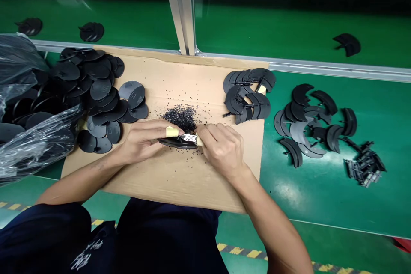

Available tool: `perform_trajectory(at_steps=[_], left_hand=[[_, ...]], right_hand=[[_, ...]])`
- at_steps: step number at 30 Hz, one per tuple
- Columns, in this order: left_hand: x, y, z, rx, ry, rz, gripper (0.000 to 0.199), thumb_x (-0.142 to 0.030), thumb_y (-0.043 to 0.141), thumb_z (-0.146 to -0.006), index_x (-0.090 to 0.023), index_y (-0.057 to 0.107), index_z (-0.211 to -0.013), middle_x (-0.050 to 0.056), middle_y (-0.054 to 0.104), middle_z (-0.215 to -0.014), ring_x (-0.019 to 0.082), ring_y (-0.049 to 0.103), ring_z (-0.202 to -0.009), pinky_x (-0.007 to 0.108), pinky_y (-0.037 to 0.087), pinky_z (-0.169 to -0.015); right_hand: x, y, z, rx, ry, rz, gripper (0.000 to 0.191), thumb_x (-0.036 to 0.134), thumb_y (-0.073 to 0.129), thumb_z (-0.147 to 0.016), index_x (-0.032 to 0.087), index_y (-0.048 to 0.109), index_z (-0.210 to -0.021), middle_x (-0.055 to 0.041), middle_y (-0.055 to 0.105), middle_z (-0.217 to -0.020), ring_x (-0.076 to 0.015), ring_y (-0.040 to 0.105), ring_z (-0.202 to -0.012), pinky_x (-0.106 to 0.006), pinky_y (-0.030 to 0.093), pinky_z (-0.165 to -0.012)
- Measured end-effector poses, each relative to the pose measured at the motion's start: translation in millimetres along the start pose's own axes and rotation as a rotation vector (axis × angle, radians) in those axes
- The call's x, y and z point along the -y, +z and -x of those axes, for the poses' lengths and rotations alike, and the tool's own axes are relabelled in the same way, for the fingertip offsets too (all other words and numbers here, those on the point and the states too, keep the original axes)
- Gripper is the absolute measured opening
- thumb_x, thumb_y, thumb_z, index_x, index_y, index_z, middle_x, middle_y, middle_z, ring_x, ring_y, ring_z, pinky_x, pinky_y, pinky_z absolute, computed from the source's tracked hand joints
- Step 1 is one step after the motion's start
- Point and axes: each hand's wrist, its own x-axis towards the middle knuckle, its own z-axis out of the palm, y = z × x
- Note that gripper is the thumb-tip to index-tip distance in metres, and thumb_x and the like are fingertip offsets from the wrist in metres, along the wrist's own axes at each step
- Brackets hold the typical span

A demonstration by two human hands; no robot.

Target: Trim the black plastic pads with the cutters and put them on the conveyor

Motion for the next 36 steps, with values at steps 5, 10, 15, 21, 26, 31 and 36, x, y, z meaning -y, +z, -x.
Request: perform_trajectory(at_steps=[5,10,15,21,26,31,36], left_hand=[[-3,-3.0,-1,0.035,-0.015,-0.047,0.021,-0.012,0.062,-0.094,-0.016,0.071,-0.113,0.012,0.074,-0.102,0.017,0.071,-0.093,0.032,0.061,-0.078],[-4,-6.1,-2,0.051,0.006,-0.128,0.018,-0.015,0.063,-0.093,-0.017,0.07,-0.11,0.009,0.072,-0.099,0.017,0.068,-0.09,0.03,0.058,-0.074],[1,-5.2,3,0.12,0.029,-0.4,0.023,-0.01,0.059,-0.091,-0.018,0.068,-0.11,0.009,0.071,-0.105,0.019,0.065,-0.093,0.033,0.057,-0.078],[4,-3.1,1,-0.017,-0.013,-0.331,0.022,-0.014,0.06,-0.094,-0.017,0.067,-0.115,0.008,0.071,-0.101,0.017,0.066,-0.092,0.032,0.057,-0.08],[2,-5.6,-12,0.085,-0.08,-0.028,0.029,-0.037,0.055,-0.102,-0.015,0.07,-0.113,0.011,0.072,-0.1,0.018,0.068,-0.093,0.03,0.056,-0.083],[-4,-30.9,-33,0.376,-0.28,0.046,0.025,-0.033,0.053,-0.102,-0.017,0.073,-0.101,0.008,0.073,-0.097,0.017,0.069,-0.087,0.026,0.055,-0.077],[14,-90.6,-71,0.374,-0.227,-0.447,0.015,-0.021,0.06,-0.096,-0.019,0.074,-0.098,0.007,0.075,-0.1,0.02,0.068,-0.094,0.032,0.052,-0.087]], right_hand=[[0,1,-1,-0.019,-0.004,-0.155,0.023,0.007,0.051,-0.094,0.019,0.071,-0.094,-0.0021,0.069,-0.072,-0.0148,0.058,-0.064,-0.03,0.043,-0.06],[-1,2,-4,0.021,0.041,0.022,0.021,0.009,0.052,-0.092,0.019,0.07,-0.094,-0.0037,0.067,-0.072,-0.0179,0.053,-0.066,-0.034,0.035,-0.059],[-2,2,-4,0.087,0.03,0.052,0.026,0.006,0.05,-0.09,0.019,0.069,-0.102,-0.006,0.071,-0.081,-0.0205,0.056,-0.075,-0.035,0.035,-0.064],[-1,-4,-7,0.078,0.181,-0.447,0.019,0.018,0.061,-0.09,0.02,0.066,-0.108,-0.0063,0.072,-0.094,-0.021,0.064,-0.082,-0.034,0.049,-0.071],[5,-6,-9,-0.04,0.071,-0.526,0.012,0.012,0.057,-0.092,0.021,0.063,-0.096,-0.005,0.068,-0.082,-0.019,0.061,-0.074,-0.032,0.048,-0.066],[0,-1,-9,-0.116,-0.027,-0.449,0.016,0.011,0.056,-0.091,0.021,0.064,-0.1,-0.0042,0.065,-0.076,-0.0192,0.058,-0.069,-0.032,0.045,-0.062],[-1,4,-4,-0.154,0.02,-0.379,0.019,0.014,0.058,-0.092,0.019,0.065,-0.109,-0.0058,0.066,-0.081,-0.0204,0.059,-0.074,-0.033,0.044,-0.064]])
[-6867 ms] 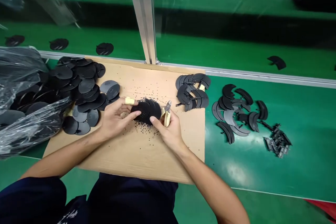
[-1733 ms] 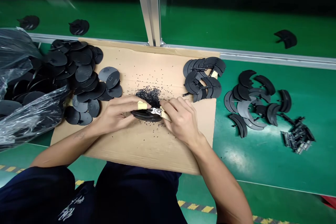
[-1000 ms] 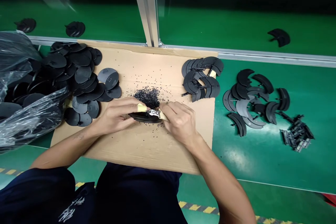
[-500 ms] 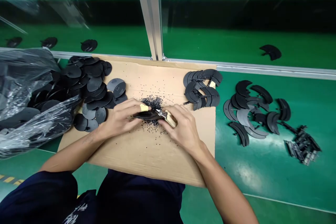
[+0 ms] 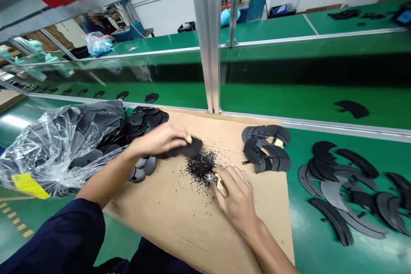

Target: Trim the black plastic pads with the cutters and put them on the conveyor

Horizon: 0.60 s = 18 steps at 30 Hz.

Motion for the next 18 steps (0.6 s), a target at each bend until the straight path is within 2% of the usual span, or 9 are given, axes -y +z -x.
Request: perform_trajectory(at_steps=[2,5,7,9,12,15,16,18], left_hand=[[30,-22.9,-19,-0.147,-0.183,-0.273,0.017,-0.019,0.061,-0.093,-0.02,0.076,-0.099,0.008,0.076,-0.104,0.025,0.067,-0.101,0.037,0.051,-0.092],[72,-44.9,-53,-0.223,-0.472,-0.483,0.023,-0.018,0.057,-0.092,-0.02,0.075,-0.107,0.009,0.074,-0.116,0.027,0.064,-0.112,0.038,0.049,-0.099],[90,-49.4,-70,-0.236,-0.549,-0.515,0.027,-0.015,0.054,-0.092,-0.017,0.075,-0.109,0.01,0.074,-0.118,0.028,0.063,-0.115,0.037,0.049,-0.101],[97,-47.3,-80,-0.224,-0.584,-0.525,0.027,-0.012,0.054,-0.089,-0.016,0.075,-0.107,0.012,0.075,-0.113,0.029,0.064,-0.113,0.037,0.05,-0.099],[94,-37.4,-83,-0.173,-0.631,-0.554,0.026,-0.011,0.06,-0.083,-0.014,0.075,-0.104,0.015,0.074,-0.107,0.032,0.066,-0.108,0.039,0.052,-0.094],[75,-23.7,-83,-0.105,-0.597,-0.577,0.023,-0.016,0.06,-0.086,-0.014,0.075,-0.103,0.017,0.072,-0.112,0.033,0.067,-0.109,0.039,0.052,-0.091],[65,-17.5,-84,-0.057,-0.529,-0.551,0.021,-0.02,0.059,-0.089,-0.015,0.074,-0.102,0.015,0.073,-0.11,0.031,0.068,-0.105,0.037,0.052,-0.09],[37,-0.6,-88,0.068,-0.283,-0.425,0.022,-0.029,0.055,-0.095,-0.018,0.074,-0.101,0.009,0.075,-0.103,0.025,0.069,-0.094,0.032,0.052,-0.085]], right_hand=[[0,1,3,0.01,0.008,0.023,0.018,0.015,0.057,-0.093,0.019,0.065,-0.108,-0.0058,0.066,-0.081,-0.0203,0.058,-0.074,-0.033,0.043,-0.065],[0,4,7,0.049,-0.008,0.071,0.018,0.013,0.054,-0.091,0.019,0.064,-0.106,-0.0059,0.065,-0.082,-0.0203,0.056,-0.074,-0.033,0.042,-0.066],[0,6,9,0.073,-0.022,0.087,0.019,0.011,0.054,-0.089,0.019,0.062,-0.104,-0.0059,0.065,-0.083,-0.0204,0.055,-0.075,-0.033,0.041,-0.067],[0,8,11,0.091,-0.028,0.089,0.021,0.009,0.054,-0.086,0.019,0.061,-0.103,-0.0058,0.064,-0.084,-0.0205,0.054,-0.076,-0.032,0.041,-0.068],[1,11,14,0.11,-0.007,0.107,0.019,0.008,0.055,-0.084,0.02,0.06,-0.099,-0.005,0.062,-0.084,-0.0203,0.052,-0.077,-0.032,0.04,-0.07],[4,11,17,0.172,-0.01,0.163,0.013,0.011,0.057,-0.086,0.02,0.06,-0.095,-0.0044,0.061,-0.084,-0.0203,0.051,-0.08,-0.032,0.038,-0.072],[5,11,18,0.207,-0.029,0.182,0.011,0.013,0.058,-0.087,0.02,0.06,-0.096,-0.0042,0.06,-0.084,-0.0204,0.05,-0.081,-0.032,0.037,-0.073],[8,10,18,0.282,-0.073,0.211,0.008,0.017,0.06,-0.09,0.02,0.061,-0.098,-0.0039,0.059,-0.085,-0.0206,0.049,-0.084,-0.033,0.036,-0.074]])
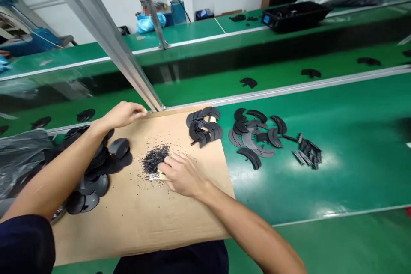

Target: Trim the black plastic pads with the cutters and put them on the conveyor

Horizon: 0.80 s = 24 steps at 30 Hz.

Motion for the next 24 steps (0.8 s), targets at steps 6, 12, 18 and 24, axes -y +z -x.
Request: perform_trajectory(at_steps=[6,12,18,24], left_hand=[[-117,21.3,3,-0.111,0.748,0.128,0.027,-0.022,0.05,-0.098,-0.019,0.068,-0.117,0.011,0.064,-0.127,0.024,0.06,-0.11,0.037,0.048,-0.093],[-140,31.0,-12,-0.04,0.786,0.095,0.016,-0.019,0.058,-0.095,-0.018,0.07,-0.105,0.012,0.061,-0.129,0.027,0.056,-0.113,0.042,0.047,-0.096],[-136,40.3,-24,-0.076,0.645,0.245,0.017,-0.023,0.057,-0.096,-0.016,0.066,-0.108,0.01,0.07,-0.105,0.025,0.064,-0.099,0.039,0.049,-0.089],[-129,37.9,-25,-0.137,0.497,0.305,0.02,-0.01,0.054,-0.09,-0.015,0.068,-0.102,0.007,0.07,-0.088,0.02,0.065,-0.081,0.032,0.049,-0.077]], right_hand=[[7,-4,-1,0.183,-0.086,0.033,0.014,0.02,0.067,-0.088,0.02,0.06,-0.1,-0.0026,0.06,-0.088,-0.0206,0.049,-0.088,-0.033,0.035,-0.077],[7,-3,-1,0.163,-0.063,0.047,0.013,0.021,0.067,-0.088,0.02,0.059,-0.098,-0.003,0.06,-0.088,-0.0211,0.049,-0.088,-0.033,0.033,-0.075],[8,-3,-2,0.136,-0.07,0.029,0.014,0.018,0.068,-0.086,0.021,0.059,-0.096,-0.0025,0.058,-0.086,-0.0209,0.048,-0.087,-0.032,0.033,-0.074],[6,0,-1,0.046,-0.069,-0.013,0.009,0.018,0.063,-0.088,0.02,0.061,-0.096,-0.0031,0.057,-0.083,-0.0204,0.049,-0.083,-0.032,0.035,-0.073]])
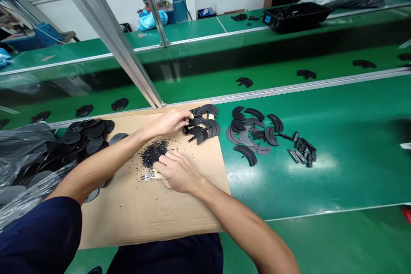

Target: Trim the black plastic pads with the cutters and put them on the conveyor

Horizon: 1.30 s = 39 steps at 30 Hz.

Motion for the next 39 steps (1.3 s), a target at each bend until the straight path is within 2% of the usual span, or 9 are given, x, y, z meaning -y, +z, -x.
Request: perform_trajectory(at_steps=[5,9,11,14,17,22,26,29,39], left_hand=[[3,-28.9,48,-0.285,-0.11,0.375,0.026,-0.025,0.057,-0.096,-0.017,0.067,-0.117,0.009,0.069,-0.101,0.018,0.063,-0.089,0.032,0.054,-0.08],[-13,-27.2,102,-0.332,-0.258,0.82,0.034,-0.037,0.07,-0.091,-0.018,0.065,-0.119,0.007,0.068,-0.1,0.016,0.066,-0.089,0.031,0.058,-0.081],[-25,-17.7,124,-0.288,-0.342,1.008,0.038,-0.041,0.076,-0.087,-0.018,0.065,-0.114,0.006,0.068,-0.094,0.016,0.068,-0.084,0.029,0.059,-0.077],[-38,-3.3,144,-0.3,-0.428,1.184,0.04,-0.043,0.082,-0.081,-0.018,0.064,-0.106,0.005,0.069,-0.092,0.013,0.068,-0.077,0.026,0.059,-0.071],[-45,6.9,153,-0.475,-0.491,1.177,0.038,-0.039,0.088,-0.075,-0.018,0.062,-0.093,0.003,0.069,-0.088,0.01,0.065,-0.072,0.022,0.057,-0.067],[-53,21.8,159,-0.699,-0.581,0.976,0.041,-0.046,0.088,-0.073,-0.017,0.061,-0.083,0.001,0.067,-0.08,0.009,0.058,-0.066,0.02,0.049,-0.059],[-53,26.5,162,-0.619,-0.525,1.067,0.04,-0.049,0.083,-0.078,-0.017,0.064,-0.093,0.005,0.073,-0.091,0.013,0.067,-0.08,0.022,0.054,-0.07],[-51,25.5,163,-0.543,-0.484,1.114,0.038,-0.051,0.08,-0.081,-0.017,0.071,-0.094,0.005,0.074,-0.087,0.013,0.069,-0.077,0.023,0.057,-0.069],[-50,28.1,166,-0.673,-0.58,0.978,0.035,-0.05,0.081,-0.08,-0.016,0.077,-0.086,0.004,0.076,-0.08,0.012,0.068,-0.066,0.021,0.056,-0.057]], right_hand=[[3,-3,0,-0.379,0.171,-0.185,0.012,0.014,0.052,-0.092,0.02,0.062,-0.094,-0.0034,0.059,-0.079,-0.0195,0.051,-0.075,-0.033,0.038,-0.069],[0,-15,-4,-0.61,0.357,-0.365,0.019,0.03,0.065,-0.094,0.02,0.063,-0.11,-0.0055,0.066,-0.089,-0.0207,0.059,-0.081,-0.036,0.048,-0.075],[-3,-19,-6,-0.575,0.335,-0.402,0.032,0.035,0.07,-0.092,0.021,0.063,-0.12,-0.0071,0.068,-0.095,-0.0224,0.062,-0.086,-0.039,0.05,-0.079],[-3,-20,-10,-0.466,0.296,-0.492,0.023,0.036,0.069,-0.092,0.022,0.067,-0.111,-0.0052,0.069,-0.091,-0.0205,0.062,-0.082,-0.036,0.051,-0.076],[2,-17,-12,-0.406,0.353,-0.636,0.016,0.037,0.068,-0.093,0.021,0.067,-0.097,-0.0017,0.066,-0.082,-0.0166,0.06,-0.073,-0.031,0.048,-0.068],[11,-16,-16,-0.328,0.555,-0.81,0.03,0.048,0.066,-0.092,0.02,0.062,-0.08,0.0014,0.057,-0.069,-0.0145,0.052,-0.066,-0.027,0.044,-0.062],[13,-16,-19,-0.261,0.644,-0.948,0.036,0.055,0.068,-0.088,0.02,0.064,-0.082,0.0008,0.057,-0.071,-0.0149,0.05,-0.065,-0.027,0.045,-0.061],[13,-16,-21,-0.233,0.684,-1.015,0.036,0.055,0.072,-0.085,0.02,0.066,-0.084,0.0009,0.058,-0.071,-0.0139,0.049,-0.063,-0.027,0.044,-0.059],[6,-17,-20,-0.129,0.727,-1.159,0.042,0.056,0.078,-0.079,0.018,0.071,-0.096,-0.0018,0.067,-0.081,-0.0154,0.057,-0.07,-0.03,0.052,-0.066]])
